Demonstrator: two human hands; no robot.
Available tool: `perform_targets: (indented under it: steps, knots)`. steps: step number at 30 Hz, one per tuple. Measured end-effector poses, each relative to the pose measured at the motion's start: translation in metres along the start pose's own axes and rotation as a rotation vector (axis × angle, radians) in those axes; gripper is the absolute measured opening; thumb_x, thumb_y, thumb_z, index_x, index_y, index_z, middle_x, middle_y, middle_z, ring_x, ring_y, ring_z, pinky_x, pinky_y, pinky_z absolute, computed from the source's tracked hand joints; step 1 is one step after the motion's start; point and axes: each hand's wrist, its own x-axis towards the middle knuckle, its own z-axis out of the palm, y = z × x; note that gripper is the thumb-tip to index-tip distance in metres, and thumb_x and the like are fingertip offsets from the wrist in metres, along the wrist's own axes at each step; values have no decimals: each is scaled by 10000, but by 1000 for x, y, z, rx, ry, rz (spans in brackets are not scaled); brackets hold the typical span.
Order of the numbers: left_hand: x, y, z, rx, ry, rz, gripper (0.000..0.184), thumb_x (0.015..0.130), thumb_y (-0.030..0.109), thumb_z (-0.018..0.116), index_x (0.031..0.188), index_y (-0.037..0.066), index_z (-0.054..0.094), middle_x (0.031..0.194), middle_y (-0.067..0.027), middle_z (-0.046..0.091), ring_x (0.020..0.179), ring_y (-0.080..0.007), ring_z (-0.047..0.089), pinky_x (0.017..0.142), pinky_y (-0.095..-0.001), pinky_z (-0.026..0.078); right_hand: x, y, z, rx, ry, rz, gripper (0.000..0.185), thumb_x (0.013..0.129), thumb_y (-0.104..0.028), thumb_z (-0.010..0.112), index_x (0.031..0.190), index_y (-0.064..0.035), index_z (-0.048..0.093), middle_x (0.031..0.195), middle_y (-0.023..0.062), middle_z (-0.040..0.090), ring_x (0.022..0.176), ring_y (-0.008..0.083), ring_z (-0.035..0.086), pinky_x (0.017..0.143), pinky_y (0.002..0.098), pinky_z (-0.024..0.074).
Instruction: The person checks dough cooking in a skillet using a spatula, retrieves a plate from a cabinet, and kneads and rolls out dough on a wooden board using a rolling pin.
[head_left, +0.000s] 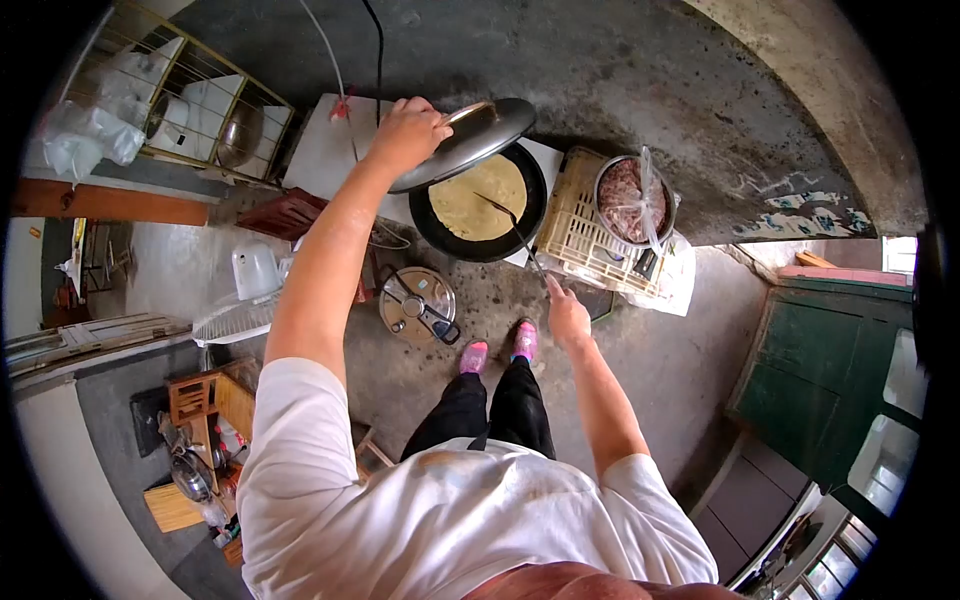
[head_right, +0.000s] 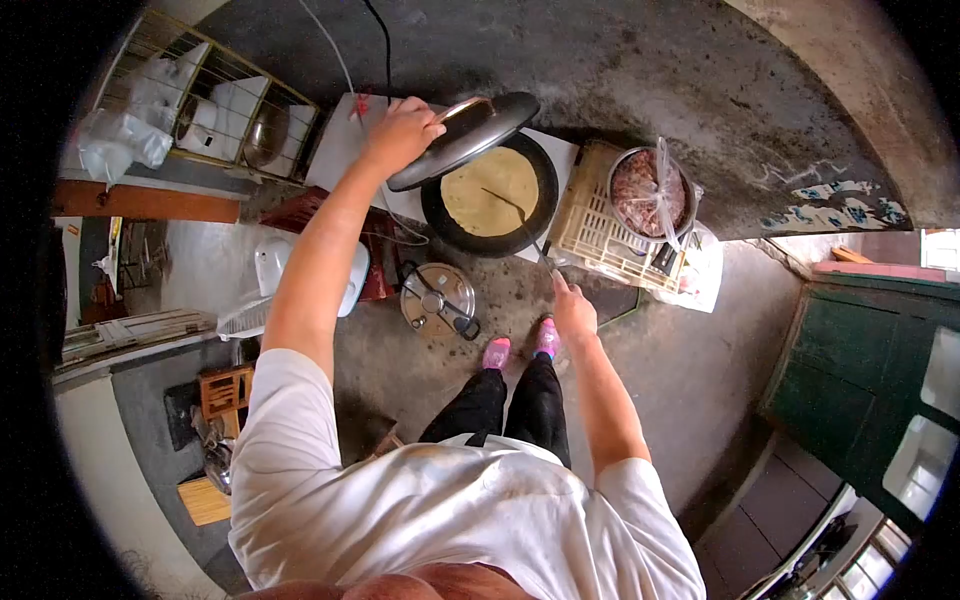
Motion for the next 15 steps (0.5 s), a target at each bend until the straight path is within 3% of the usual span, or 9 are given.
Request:
perform_targets:
  steps: [15]
  knots:
    - [3, -4, 2, 18, -26, 7, 273, 820, 315, 557, 904, 69, 640, 1047, -79, 538, 997, -291, 480, 857, -412, 408, -16, -9, 7, 79, 21, 12, 551, 826, -61, 421, 1347, -207, 313, 1078, 210, 541, 880, 380, 584, 743, 444, 481]
